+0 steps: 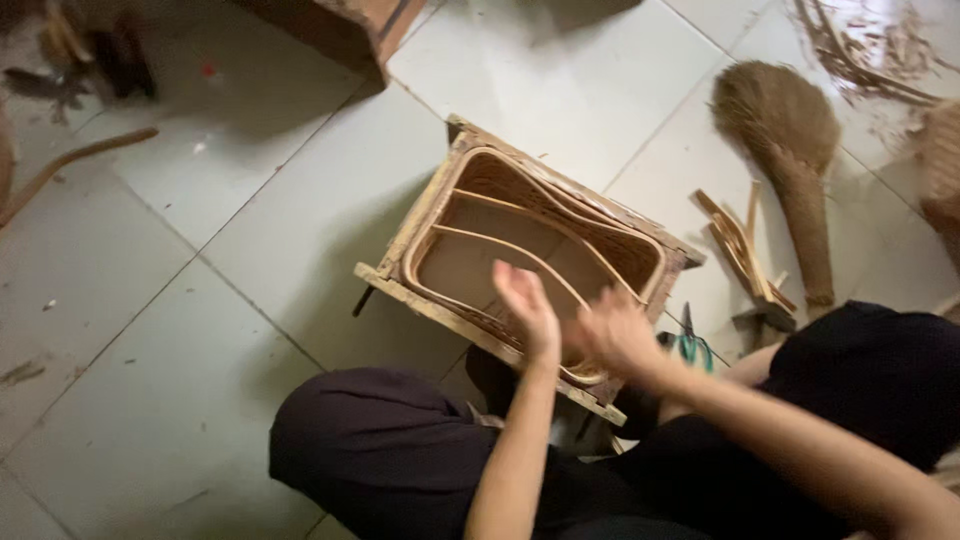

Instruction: The person weaves a rectangular basket using a wooden mold. They insert a pre-woven basket body into the mold, then attach and trim a thin bamboo strip along the rim using scissors and a hammer. The person also fits a curved bamboo handle into the basket.

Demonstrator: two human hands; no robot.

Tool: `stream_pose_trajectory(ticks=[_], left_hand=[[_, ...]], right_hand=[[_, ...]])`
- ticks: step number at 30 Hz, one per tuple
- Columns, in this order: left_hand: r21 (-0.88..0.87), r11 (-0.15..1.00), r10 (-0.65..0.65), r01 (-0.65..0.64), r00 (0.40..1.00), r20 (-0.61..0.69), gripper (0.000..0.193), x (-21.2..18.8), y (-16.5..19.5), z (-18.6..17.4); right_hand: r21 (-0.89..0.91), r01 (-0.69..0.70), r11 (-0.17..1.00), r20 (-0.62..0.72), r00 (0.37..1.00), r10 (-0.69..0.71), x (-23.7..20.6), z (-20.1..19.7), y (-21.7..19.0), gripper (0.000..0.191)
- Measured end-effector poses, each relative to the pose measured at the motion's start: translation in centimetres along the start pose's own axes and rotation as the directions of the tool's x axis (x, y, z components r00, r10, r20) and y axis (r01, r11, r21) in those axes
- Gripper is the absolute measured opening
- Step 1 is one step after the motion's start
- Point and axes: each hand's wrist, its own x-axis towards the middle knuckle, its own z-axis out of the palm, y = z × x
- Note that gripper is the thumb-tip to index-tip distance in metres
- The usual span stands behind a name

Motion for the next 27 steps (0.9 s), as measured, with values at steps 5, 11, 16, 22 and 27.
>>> stream_pose_trajectory(ticks=[5, 11, 16, 22, 27], left_hand=[[-0.267, 0.941, 0.236, -0.210, 0.969, 0.070, 0.049, -3.3, 14.2, -4.6], [-0.239, 0.750, 0.640, -0.616, 0.768, 0.028, 0.025, -2.3, 24.2, -15.6], [0.243, 0.658, 0.692, -0.713, 0.700, 0.177, 0.033, 5.1, 24.9, -17.9], [0.349, -0.015, 0.397, -0.937, 0.315, 0.862, 0.079, 10.8, 11.3, -9.4], [0.287, -0.118, 0.047, -0.951, 0.283, 0.958, 0.086, 13.0, 3.6, -6.0]], right_hand=[[0.075, 0.385, 0.920, -0.349, 0.874, -0.337, -5.5, 7.0, -2.3, 0.025], [0.125, 0.340, 0.932, -0.416, 0.871, -0.262, -1.2, 8.2, 0.7, 0.031], [0.100, 0.083, 0.992, -0.518, 0.855, -0.020, 0.8, 0.0, 4.3, 0.051], [0.406, 0.374, 0.834, -0.795, 0.595, 0.120, -15.1, -12.6, 12.1, 0.047], [0.724, 0.118, 0.680, -0.657, 0.419, 0.627, -22.9, -9.3, 18.6, 0.017]])
